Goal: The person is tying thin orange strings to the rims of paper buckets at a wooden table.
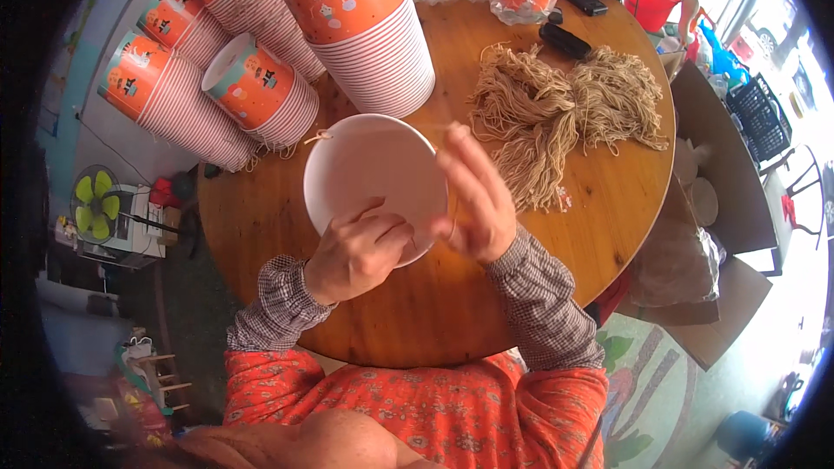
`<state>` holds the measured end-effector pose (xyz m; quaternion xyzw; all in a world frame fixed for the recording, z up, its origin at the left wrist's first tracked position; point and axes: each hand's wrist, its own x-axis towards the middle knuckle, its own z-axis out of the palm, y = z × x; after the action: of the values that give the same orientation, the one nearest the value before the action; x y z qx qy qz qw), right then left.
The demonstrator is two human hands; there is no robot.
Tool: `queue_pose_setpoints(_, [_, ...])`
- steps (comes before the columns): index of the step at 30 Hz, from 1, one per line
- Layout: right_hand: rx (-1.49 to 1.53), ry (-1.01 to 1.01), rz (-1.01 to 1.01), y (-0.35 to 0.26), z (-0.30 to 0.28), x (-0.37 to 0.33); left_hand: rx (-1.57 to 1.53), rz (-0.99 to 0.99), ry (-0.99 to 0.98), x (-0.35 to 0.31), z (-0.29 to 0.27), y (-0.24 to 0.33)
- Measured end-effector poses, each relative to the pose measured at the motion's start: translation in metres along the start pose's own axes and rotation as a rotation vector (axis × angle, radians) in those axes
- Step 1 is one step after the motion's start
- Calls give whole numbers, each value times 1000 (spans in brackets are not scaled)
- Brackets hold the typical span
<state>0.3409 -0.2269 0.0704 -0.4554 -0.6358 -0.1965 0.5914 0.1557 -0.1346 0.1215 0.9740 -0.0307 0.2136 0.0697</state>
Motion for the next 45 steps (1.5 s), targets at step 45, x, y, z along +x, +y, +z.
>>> queue_pose_setpoints(45, [3, -173, 219, -38, 46, 40, -903, -669, 369, -12, -26, -42])
